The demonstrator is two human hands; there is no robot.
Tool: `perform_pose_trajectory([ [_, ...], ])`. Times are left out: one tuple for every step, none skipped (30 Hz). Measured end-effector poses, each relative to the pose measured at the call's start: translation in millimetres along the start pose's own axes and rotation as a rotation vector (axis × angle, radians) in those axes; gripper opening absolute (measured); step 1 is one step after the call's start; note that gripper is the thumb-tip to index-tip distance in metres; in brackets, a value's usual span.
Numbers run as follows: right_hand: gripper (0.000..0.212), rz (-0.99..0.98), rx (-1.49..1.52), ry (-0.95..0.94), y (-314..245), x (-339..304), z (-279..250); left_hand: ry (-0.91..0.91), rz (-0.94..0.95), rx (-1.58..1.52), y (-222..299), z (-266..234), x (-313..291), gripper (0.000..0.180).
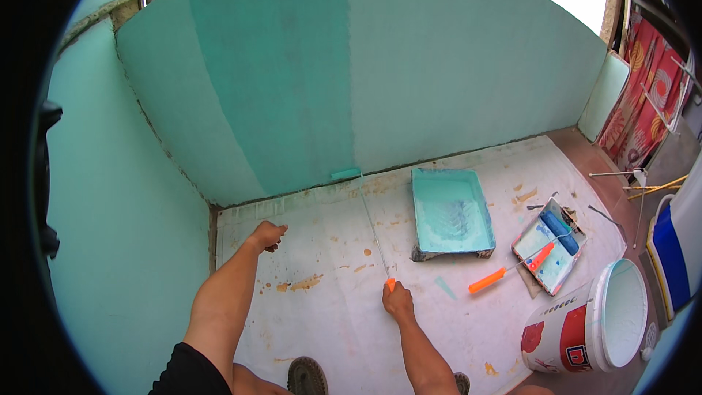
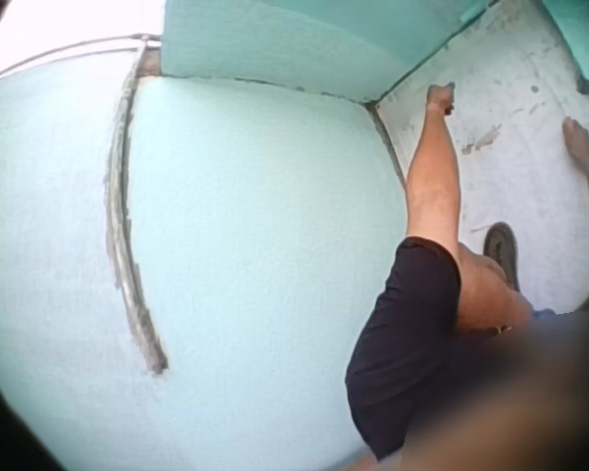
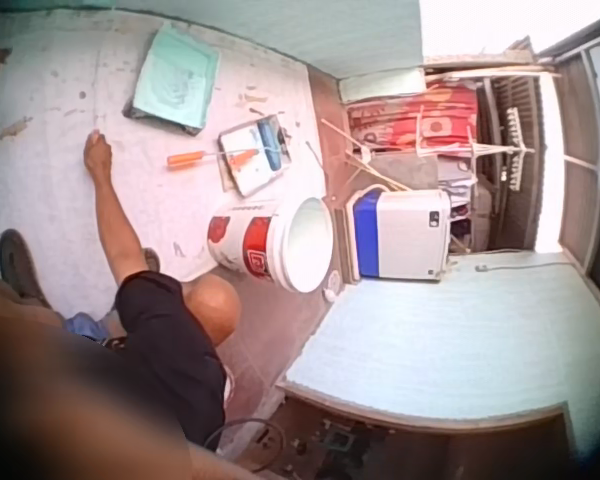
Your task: The person sits on the floor and uses a paint roller to apply light blue paint to a wall. They repeatedly dip the roller into a paint tray and roll it vertically along the wall surface.
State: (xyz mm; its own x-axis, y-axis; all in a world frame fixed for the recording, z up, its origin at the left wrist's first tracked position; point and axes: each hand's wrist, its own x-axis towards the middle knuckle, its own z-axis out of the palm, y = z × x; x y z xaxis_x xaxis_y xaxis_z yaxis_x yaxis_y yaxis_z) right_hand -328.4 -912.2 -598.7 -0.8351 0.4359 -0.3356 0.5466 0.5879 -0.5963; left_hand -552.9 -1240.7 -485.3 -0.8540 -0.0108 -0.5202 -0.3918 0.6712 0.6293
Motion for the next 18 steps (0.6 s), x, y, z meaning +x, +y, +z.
perform_pose_trajectory([
  [0.05,-0.012,0.0,0.012,0.3,0.1,0.3,0.004,-0.001,0.0,-0.4,0.2,0.3,0.047],
  [0.05,-0.016,-0.003,0.026,0.4,0.5,0.6,0.006,-0.004,-0.004,-0.8,0.3,0.6,0.047],
  [0.05,-0.027,0.004,0.023,0.6,1.3,0.7,0.007,-0.007,-0.008,-0.8,0.3,0.9,0.047],
  [0.05,-0.029,0.007,0.022,0.6,2.5,0.9,0.008,-0.009,-0.012,-1.0,0.3,0.9,0.047],
  [0.051,-0.004,-0.005,0.012,0.9,3.3,0.7,0.009,-0.01,-0.009,-1.0,0.5,0.7,0.047],
  [0.05,-0.042,0.012,0.021,1.6,3.7,0.4,0.011,-0.01,-0.007,-1.0,0.5,0.2,0.047],
  [0.049,-0.052,0.013,0.02,2.7,3.3,-0.3,0.011,-0.011,-0.003,-0.9,0.9,-0.6,0.047],
  [0.048,-0.059,0.018,0.017,4.9,1.3,-1.2,0.022,-0.015,-0.006,-1.4,1.4,-1.9,0.046],
  [0.046,-0.081,0.033,0.019,6.8,-1.5,-2.0,0.027,-0.017,-0.004,-2.1,0.8,-3.2,0.046],
  [0.044,-0.091,0.053,0.022,9.8,-5.0,-3.7,0.024,-0.012,0.004,-1.1,2.7,-3.2,0.045],
  [0.043,-0.065,0.068,0.027,14.8,-11.5,-6.1,0.018,-0.012,0.006,-0.3,4.4,-2.6,0.045],
  [0.043,-0.082,0.101,0.065,20.9,-20.4,-8.6,0.008,-0.012,0.007,-1.4,5.2,-2.5,0.045],
  [0.043,-0.08,0.124,0.105,25.9,-28.6,-11.3,0.002,-0.012,0.003,-1.5,6.6,-1.2,0.044],
  [0.042,-0.068,0.139,0.134,30.7,-36.6,-14.2,-0.004,-0.011,0.008,-1.4,9.1,0.7,0.044],
  [0.041,-0.077,0.175,0.196,35.5,-45.2,-17.9,-0.006,-0.013,0.009,-1.9,11.1,2.9,0.043],
  [0.04,-0.071,0.203,0.25,40.7,-53.3,-23.1,-0.001,-0.024,0.009,-1.7,13.5,5.8,0.043],
  [0.039,-0.069,0.234,0.304,45.7,-59.4,-29.5,-0.013,-0.016,0.022,-0.6,17.0,9.7,0.043],
  [0.038,-0.067,0.223,0.37,51.0,-65.2,-37.1,-0.022,-0.014,0.037,2.2,22.2,14.6,0.043],
])
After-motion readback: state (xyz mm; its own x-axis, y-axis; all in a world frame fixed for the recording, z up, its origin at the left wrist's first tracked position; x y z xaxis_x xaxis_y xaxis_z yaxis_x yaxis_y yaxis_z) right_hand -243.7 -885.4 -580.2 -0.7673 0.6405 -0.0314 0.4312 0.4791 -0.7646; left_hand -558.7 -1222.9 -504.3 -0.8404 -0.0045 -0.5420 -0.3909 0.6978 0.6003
